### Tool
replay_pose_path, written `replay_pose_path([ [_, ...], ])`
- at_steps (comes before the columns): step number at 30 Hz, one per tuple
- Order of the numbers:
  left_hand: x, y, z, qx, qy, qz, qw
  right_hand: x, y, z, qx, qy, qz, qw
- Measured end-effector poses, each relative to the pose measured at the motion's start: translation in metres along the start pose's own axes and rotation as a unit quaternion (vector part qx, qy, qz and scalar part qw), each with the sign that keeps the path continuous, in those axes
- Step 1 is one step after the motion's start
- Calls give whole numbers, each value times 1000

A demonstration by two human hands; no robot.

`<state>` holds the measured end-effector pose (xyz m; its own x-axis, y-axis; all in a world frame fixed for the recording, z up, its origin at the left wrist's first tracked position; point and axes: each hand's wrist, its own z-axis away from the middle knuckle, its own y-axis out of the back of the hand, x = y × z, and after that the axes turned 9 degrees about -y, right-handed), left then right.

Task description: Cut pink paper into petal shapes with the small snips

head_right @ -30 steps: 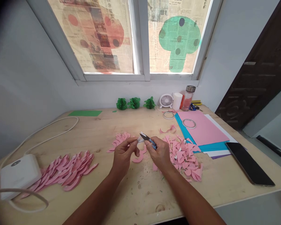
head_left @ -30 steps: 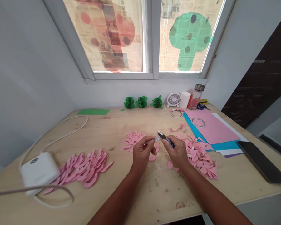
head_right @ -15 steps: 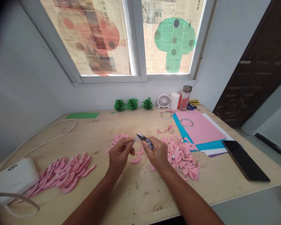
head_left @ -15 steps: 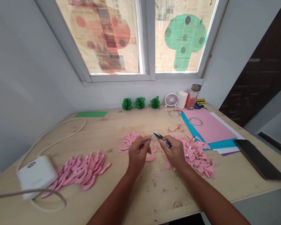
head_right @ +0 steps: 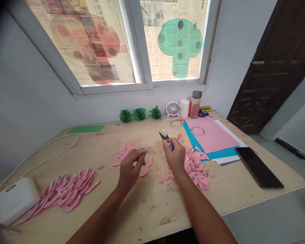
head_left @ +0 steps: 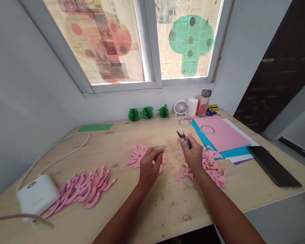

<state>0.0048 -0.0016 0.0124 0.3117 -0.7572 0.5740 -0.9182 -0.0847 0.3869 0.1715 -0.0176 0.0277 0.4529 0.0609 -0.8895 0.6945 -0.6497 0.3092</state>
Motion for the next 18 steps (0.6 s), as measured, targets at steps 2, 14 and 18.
replay_pose_path([
  [2,2,-10,0,-31,-23,-26,999,0,1,-2,9,-5,-9,1000],
  [14,3,-67,-8,-237,-2,-192,952,-1,3,-3,5,-11,-31,999],
  [18,6,-71,-9,-275,40,-156,948,-3,3,0,-6,-15,-36,999],
])
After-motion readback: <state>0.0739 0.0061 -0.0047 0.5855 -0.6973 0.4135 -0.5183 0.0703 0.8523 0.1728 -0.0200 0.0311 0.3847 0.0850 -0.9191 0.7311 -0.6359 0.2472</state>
